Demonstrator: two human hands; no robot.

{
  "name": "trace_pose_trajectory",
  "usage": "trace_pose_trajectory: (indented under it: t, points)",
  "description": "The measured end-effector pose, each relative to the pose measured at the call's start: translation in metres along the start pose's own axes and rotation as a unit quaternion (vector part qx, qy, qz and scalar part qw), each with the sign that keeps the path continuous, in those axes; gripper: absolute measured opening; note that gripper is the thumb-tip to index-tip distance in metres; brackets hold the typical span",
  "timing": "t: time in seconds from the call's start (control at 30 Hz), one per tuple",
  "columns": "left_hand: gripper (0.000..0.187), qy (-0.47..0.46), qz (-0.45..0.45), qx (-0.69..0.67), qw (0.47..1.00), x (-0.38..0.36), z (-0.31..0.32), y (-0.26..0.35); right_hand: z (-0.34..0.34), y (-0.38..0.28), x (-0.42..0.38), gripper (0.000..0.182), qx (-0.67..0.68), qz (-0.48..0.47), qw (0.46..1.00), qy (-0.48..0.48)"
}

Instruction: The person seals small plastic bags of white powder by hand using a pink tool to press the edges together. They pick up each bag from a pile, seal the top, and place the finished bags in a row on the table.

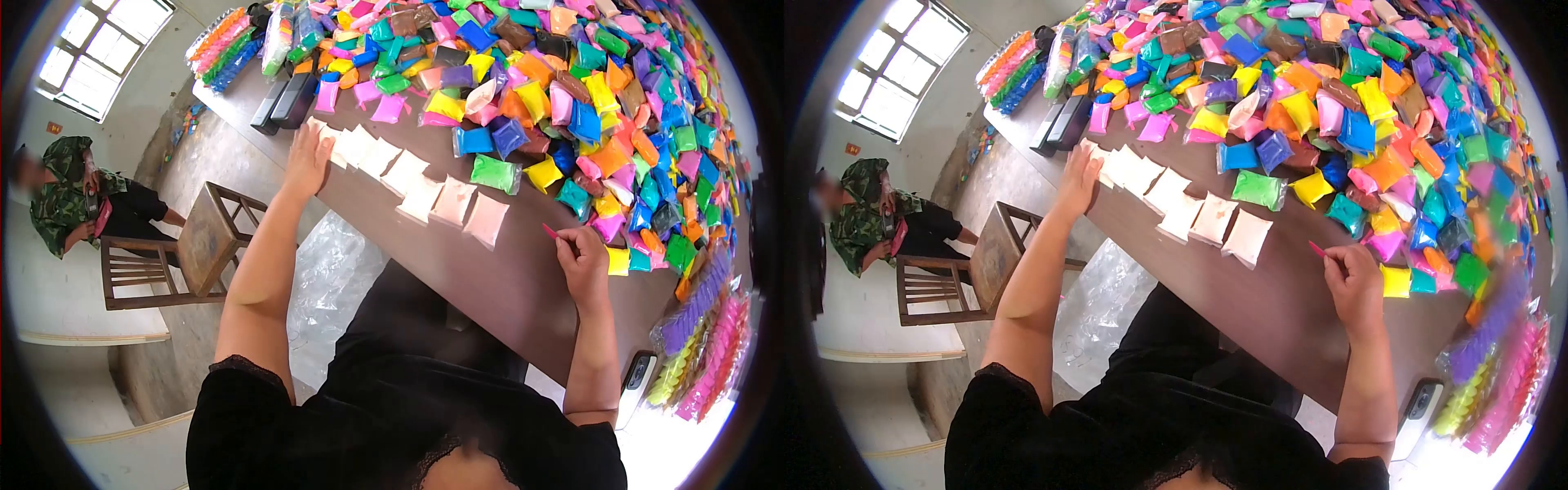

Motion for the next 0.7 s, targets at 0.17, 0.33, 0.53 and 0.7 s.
trace_pose_trajectory:
  t: [0.17,0.33,0.53,0.7]
  points:
    - [0.062,-0.107,0.018,-0.061,0.992,0.017,0.011,-0.010,0.000,0.002,-0.002,0.008,-0.001,0.005,1.000,-0.007]
    - [0.063,-0.038,0.107,-0.059,0.992,0.002,-0.026,0.067,-0.001,0.000,-0.001,0.008,-0.014,0.010,1.000,-0.008]
    - [0.066,-0.128,0.077,-0.043,0.988,-0.039,-0.010,0.119,0.000,0.004,-0.001,0.008,-0.007,-0.010,1.000,-0.006]
    - [0.069,-0.133,0.095,-0.034,0.986,-0.034,-0.026,0.132,0.000,0.005,0.001,0.009,-0.010,0.003,1.000,-0.006]
Point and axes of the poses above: each hand's wrist, its own x-axis towards the middle knuckle, its own z-axis out of the palm, y = z × x, the point moved 3 cm from there along x, towards the middle knuckle, and after that the axes turned 2 degrees about -y, right-handed, at the moved point
